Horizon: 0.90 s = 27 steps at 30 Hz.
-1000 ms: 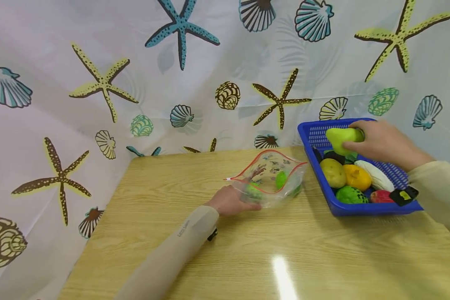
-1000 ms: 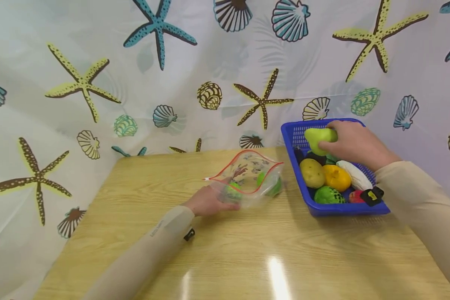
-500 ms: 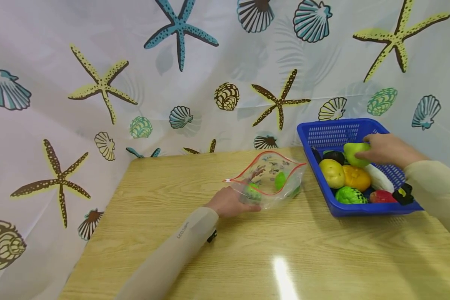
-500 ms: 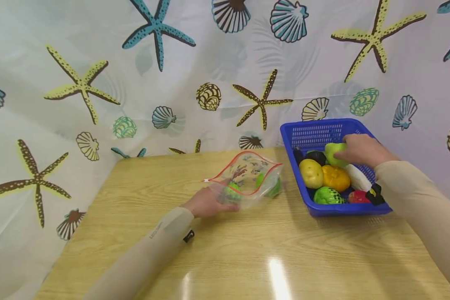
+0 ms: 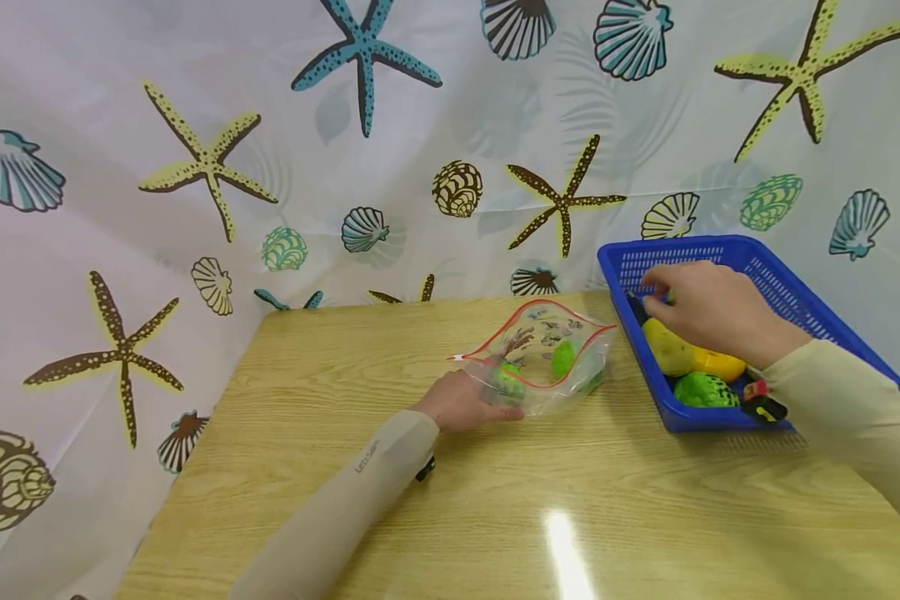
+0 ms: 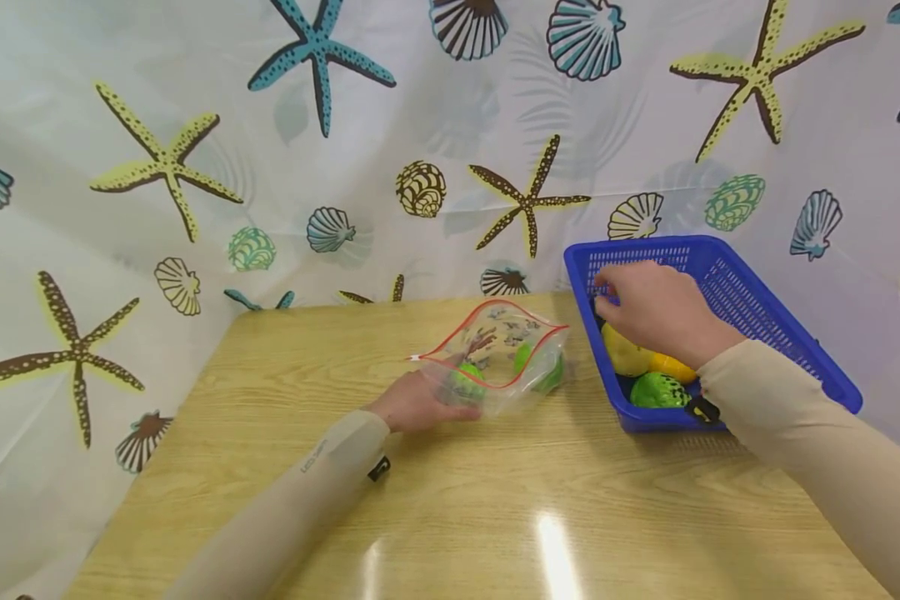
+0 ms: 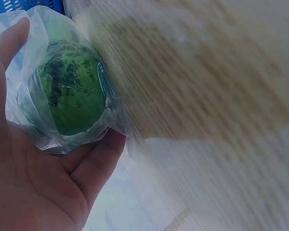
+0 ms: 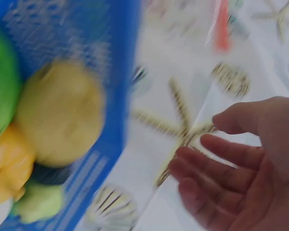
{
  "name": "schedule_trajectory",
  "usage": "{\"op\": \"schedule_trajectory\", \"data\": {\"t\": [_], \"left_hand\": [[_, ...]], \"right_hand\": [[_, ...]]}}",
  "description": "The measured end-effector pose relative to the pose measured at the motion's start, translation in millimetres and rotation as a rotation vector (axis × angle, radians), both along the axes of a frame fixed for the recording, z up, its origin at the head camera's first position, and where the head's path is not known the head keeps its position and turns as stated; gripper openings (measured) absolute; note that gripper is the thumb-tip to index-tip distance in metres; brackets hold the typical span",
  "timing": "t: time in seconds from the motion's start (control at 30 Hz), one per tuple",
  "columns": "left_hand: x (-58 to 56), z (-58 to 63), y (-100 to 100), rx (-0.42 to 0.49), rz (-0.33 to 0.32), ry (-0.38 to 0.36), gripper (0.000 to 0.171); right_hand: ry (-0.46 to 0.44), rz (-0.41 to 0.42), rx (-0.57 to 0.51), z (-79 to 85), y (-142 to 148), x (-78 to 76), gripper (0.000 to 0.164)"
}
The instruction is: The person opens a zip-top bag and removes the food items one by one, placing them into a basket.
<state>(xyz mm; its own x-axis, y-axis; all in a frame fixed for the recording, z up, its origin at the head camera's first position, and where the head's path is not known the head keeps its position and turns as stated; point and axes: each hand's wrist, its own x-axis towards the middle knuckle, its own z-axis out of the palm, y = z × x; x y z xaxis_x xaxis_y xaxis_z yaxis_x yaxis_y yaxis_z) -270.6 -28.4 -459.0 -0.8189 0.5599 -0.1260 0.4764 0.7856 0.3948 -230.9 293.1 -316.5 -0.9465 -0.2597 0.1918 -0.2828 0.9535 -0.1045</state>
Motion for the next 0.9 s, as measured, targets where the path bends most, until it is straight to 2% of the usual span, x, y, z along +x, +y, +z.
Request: {"op": "schedule_trajectory", "data": {"t": [0.1, 0.2, 0.3, 0.4, 0.5, 0.63, 0.7, 0.8, 0.9], "left_hand": [[0.1, 0.1, 0.0, 0.0, -0.002, 0.001, 0.114], [0.3, 1.1, -0.2, 0.003, -0.007, 0.008, 0.113], [0.4, 2.5, -1.0, 0.012, -0.005, -0.001, 0.113], [0.9, 3.6, -1.9, 0.026, 0.004, -0.012, 0.114], [1.6, 3.2, -2.3, 0.045, 0.009, -0.015, 0.113], [3.7, 2.1, -1.7, 0.048, -0.002, -0.016, 0.111], [4.7, 1.7, -1.3, 0.029, -0.008, -0.011, 0.11], [4.7, 0.8, -0.3, 0.004, -0.019, 0.014, 0.106], [4.3, 0.3, 1.1, -0.013, -0.026, 0.032, 0.1]], "right_hand": [[0.122, 0.147, -0.005, 0.8, -30.6, 5.3, 0.019], [0.166, 0.313, 0.012, -0.6, -57.0, 7.0, 0.014], [0.098, 0.465, 0.053, -4.7, -78.6, 3.8, 0.014], [-0.04, 0.556, 0.107, -12.8, -96.0, -4.7, 0.018], [-0.176, 0.592, 0.17, -26.0, -109.3, -15.0, 0.023], [-0.27, 0.559, 0.271, -46.3, -118.2, -23.5, 0.027], [-0.272, 0.536, 0.32, -58.5, -118.9, -28.5, 0.023], [-0.231, 0.529, 0.384, -77.2, -117.4, -37.7, 0.012], [-0.194, 0.529, 0.438, -86.2, -117.4, -42.4, 0.007]]}}
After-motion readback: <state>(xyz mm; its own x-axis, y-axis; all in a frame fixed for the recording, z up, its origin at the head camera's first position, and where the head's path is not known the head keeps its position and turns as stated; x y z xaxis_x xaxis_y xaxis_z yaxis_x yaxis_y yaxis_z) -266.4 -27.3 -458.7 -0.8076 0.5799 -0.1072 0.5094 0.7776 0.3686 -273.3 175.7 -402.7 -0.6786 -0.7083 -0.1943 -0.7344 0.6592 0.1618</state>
